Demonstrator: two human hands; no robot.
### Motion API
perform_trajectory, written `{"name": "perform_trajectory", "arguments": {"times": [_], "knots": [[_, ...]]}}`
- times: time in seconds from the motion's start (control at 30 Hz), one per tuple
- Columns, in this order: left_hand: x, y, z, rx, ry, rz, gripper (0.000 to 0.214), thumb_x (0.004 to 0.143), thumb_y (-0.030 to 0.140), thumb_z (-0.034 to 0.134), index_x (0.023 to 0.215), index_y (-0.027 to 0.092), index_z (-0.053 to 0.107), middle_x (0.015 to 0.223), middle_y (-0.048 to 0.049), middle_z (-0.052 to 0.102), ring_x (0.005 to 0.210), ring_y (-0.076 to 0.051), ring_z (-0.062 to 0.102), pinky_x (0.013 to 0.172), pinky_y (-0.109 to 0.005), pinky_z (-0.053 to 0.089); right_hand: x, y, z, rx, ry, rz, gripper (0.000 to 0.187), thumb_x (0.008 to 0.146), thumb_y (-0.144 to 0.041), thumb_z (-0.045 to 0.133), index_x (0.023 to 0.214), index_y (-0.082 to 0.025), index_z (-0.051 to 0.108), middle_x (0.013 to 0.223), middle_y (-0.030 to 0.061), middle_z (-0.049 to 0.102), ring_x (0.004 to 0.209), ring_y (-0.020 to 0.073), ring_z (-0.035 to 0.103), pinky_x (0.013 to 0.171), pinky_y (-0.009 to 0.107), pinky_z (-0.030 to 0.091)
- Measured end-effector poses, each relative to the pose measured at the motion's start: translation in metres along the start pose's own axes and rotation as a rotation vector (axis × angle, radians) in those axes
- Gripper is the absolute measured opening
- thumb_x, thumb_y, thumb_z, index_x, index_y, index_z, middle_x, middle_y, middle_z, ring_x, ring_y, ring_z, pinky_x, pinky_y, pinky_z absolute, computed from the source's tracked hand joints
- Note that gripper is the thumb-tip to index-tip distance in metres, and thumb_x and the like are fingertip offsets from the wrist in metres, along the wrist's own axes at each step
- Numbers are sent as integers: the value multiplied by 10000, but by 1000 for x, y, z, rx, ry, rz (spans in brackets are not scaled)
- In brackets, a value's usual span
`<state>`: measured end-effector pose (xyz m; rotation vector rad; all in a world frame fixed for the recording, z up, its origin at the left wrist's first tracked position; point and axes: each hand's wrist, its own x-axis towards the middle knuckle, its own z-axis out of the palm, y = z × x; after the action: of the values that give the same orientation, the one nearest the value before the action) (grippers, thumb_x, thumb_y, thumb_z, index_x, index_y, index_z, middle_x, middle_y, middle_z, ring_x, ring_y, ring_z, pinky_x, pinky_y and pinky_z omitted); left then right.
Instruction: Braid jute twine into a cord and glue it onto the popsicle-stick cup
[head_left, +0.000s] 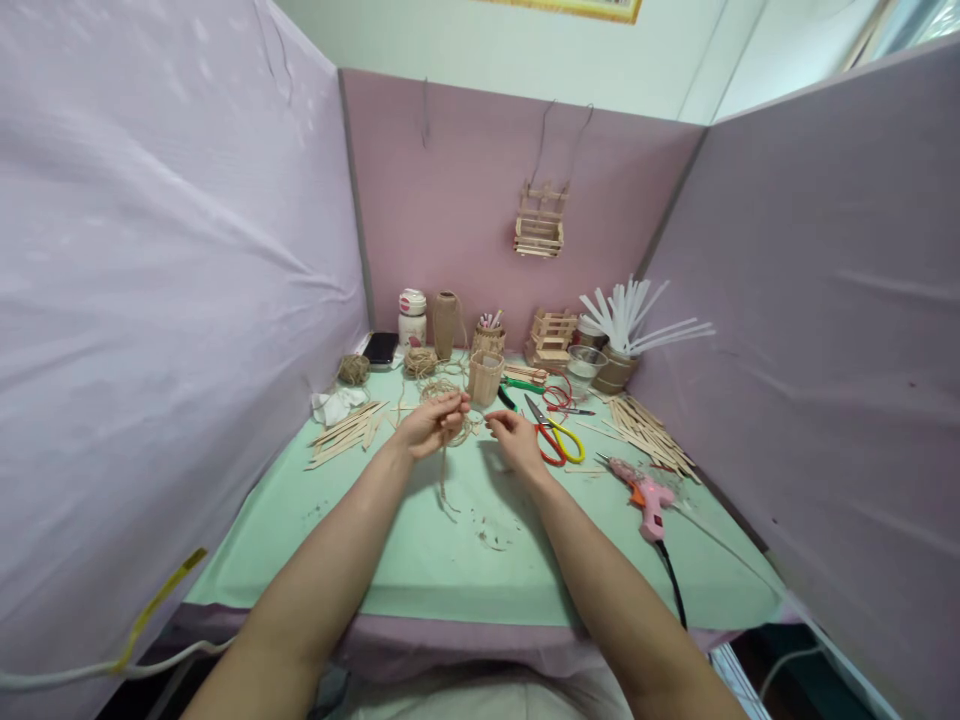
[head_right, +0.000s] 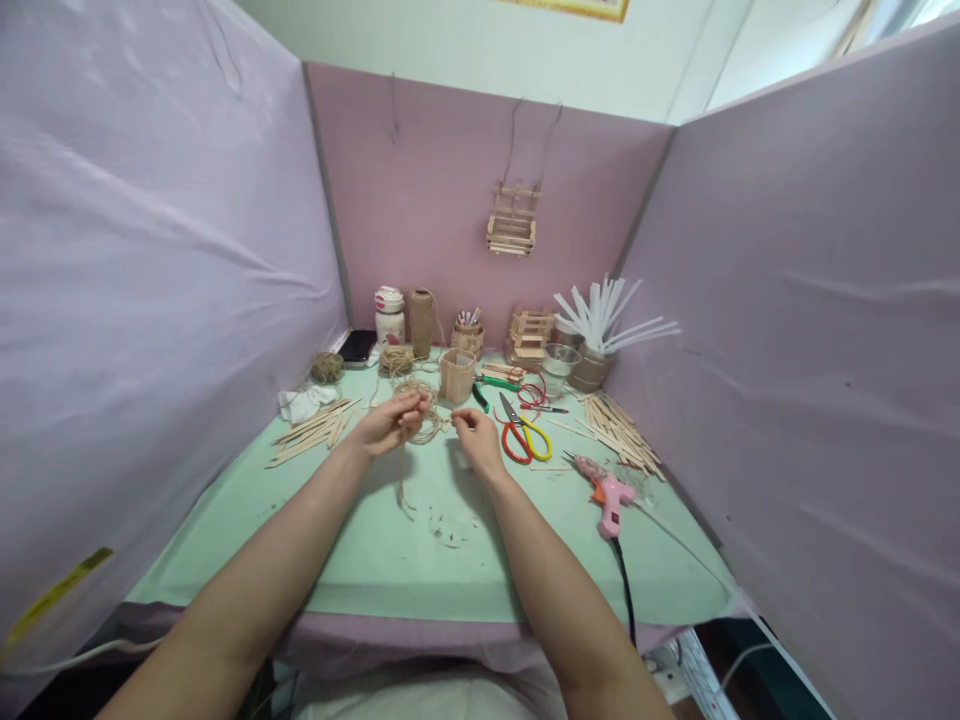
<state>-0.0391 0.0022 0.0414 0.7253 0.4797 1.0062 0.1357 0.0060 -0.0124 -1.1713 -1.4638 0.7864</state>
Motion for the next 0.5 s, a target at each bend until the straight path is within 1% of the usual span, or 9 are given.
{"name": "perform_trajectory", "arguments": {"times": [0.03, 0.1, 0.17, 0.23, 0.37, 0.43, 0.5], "knots": [[5, -8, 0, 42, 22, -26, 81, 770, 119, 599, 841, 86, 618, 673, -22, 568, 421, 12, 354, 388, -96, 282, 1, 0, -3, 1, 26, 5, 200, 749, -307, 512, 828, -170, 634, 821, 58, 660, 790, 193, 611, 763, 353, 485], [13, -25, -1, 138, 86, -26, 92, 749, 137, 615, 825, 85, 623, 657, -19, 564, 416, 9, 337, 385, -110, 249, 2, -3, -9, 2, 74, -34, 199, 744, -313, 521, 846, -171, 616, 799, 50, 648, 755, 182, 599, 721, 332, 487], [17, -40, -1, 260, 172, 30, 114, 737, 191, 622, 790, 91, 619, 636, -13, 562, 405, 1, 311, 376, -132, 195, 1, -7, -11, -18, 85, -120, 213, 744, -308, 533, 896, -175, 600, 841, 51, 633, 755, 169, 588, 696, 310, 488], [19, -51, -1, 421, 235, 119, 158, 723, 242, 619, 782, 96, 621, 648, -20, 587, 418, -16, 327, 393, -155, 199, -1, -11, -11, -52, 61, -219, 227, 747, -271, 530, 950, -184, 585, 904, 56, 600, 761, 155, 576, 663, 287, 489], [21, -59, -2, 711, 293, 259, 226, 707, 332, 586, 756, 115, 626, 636, -16, 605, 462, -58, 381, 460, -198, 285, -5, -14, -9, -127, -33, -368, 259, 767, -173, 483, 1007, -206, 578, 1015, 71, 514, 788, 140, 557, 631, 263, 489], [22, -59, -3, 812, 297, 286, 242, 711, 354, 561, 753, 126, 630, 638, -14, 610, 480, -74, 401, 490, -215, 316, -5, -13, -10, -185, -62, -421, 238, 794, -166, 471, 992, -214, 594, 1023, 75, 500, 822, 151, 551, 676, 282, 487], [22, -59, -4, 886, 294, 291, 252, 720, 358, 536, 762, 131, 636, 651, -17, 619, 495, -84, 416, 509, -224, 332, -5, -11, -12, -251, -65, -471, 184, 822, -188, 474, 936, -214, 615, 993, 75, 507, 861, 169, 543, 738, 308, 473]]}}
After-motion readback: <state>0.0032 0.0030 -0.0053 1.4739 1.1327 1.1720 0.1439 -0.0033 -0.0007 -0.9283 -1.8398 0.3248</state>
